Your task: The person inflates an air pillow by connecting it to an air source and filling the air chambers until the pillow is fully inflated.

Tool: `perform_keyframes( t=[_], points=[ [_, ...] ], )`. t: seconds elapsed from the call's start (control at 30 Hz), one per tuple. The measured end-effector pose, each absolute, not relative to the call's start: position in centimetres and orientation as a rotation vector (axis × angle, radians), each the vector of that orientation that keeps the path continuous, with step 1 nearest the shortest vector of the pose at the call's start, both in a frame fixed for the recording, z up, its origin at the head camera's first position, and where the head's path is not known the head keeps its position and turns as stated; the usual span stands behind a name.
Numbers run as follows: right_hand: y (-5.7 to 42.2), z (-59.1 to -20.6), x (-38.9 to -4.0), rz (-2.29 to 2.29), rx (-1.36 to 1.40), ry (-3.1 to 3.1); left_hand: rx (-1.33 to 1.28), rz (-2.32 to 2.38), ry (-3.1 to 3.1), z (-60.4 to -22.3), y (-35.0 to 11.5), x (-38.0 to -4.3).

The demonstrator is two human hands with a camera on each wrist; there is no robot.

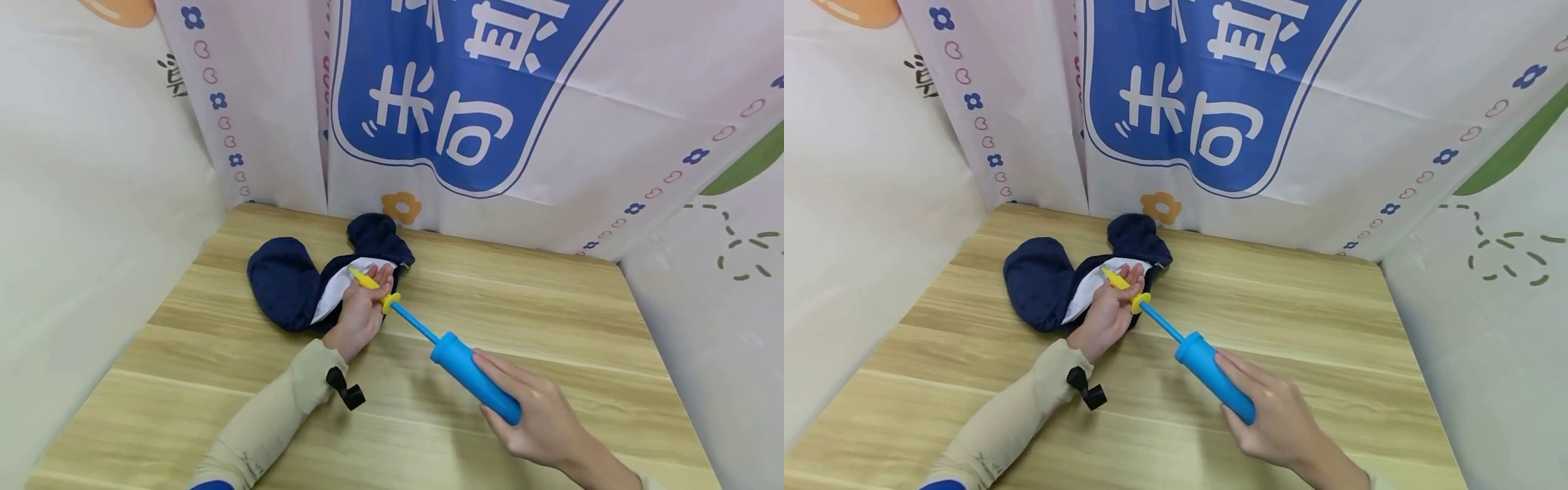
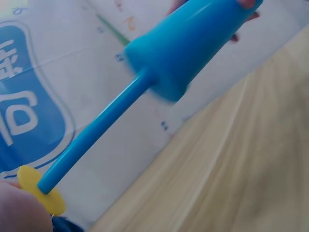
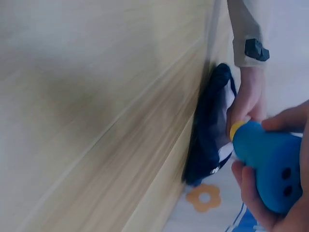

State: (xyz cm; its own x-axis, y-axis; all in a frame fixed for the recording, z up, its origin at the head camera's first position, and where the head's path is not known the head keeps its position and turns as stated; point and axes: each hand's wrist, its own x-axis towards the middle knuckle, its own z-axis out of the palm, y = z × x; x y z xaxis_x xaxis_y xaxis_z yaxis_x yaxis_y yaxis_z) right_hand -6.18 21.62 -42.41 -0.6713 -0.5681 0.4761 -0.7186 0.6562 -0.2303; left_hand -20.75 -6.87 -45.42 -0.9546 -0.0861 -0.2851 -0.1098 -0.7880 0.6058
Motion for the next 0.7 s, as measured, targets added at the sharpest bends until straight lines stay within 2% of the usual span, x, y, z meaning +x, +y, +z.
perform_keyframes(
  t=[0.4, 0.53, 0.7],
  points=[
    [15.1, -44.3, -10.7, 0.695, 1.049, -2.511, -0.459, 2.875, 1.147, -46.2, -6.8, -19.3],
    [16.0, -44.1, -10.8, 0.718, 1.055, -2.547, -0.423, 2.864, 1.145, -46.3, -6.9, -19.9],
    [19.2, -43.4, -9.3, 0.722, 1.077, -2.569, -0.468, 2.89, 1.119, -46.1, -7.9, -20.8]
  ],
)
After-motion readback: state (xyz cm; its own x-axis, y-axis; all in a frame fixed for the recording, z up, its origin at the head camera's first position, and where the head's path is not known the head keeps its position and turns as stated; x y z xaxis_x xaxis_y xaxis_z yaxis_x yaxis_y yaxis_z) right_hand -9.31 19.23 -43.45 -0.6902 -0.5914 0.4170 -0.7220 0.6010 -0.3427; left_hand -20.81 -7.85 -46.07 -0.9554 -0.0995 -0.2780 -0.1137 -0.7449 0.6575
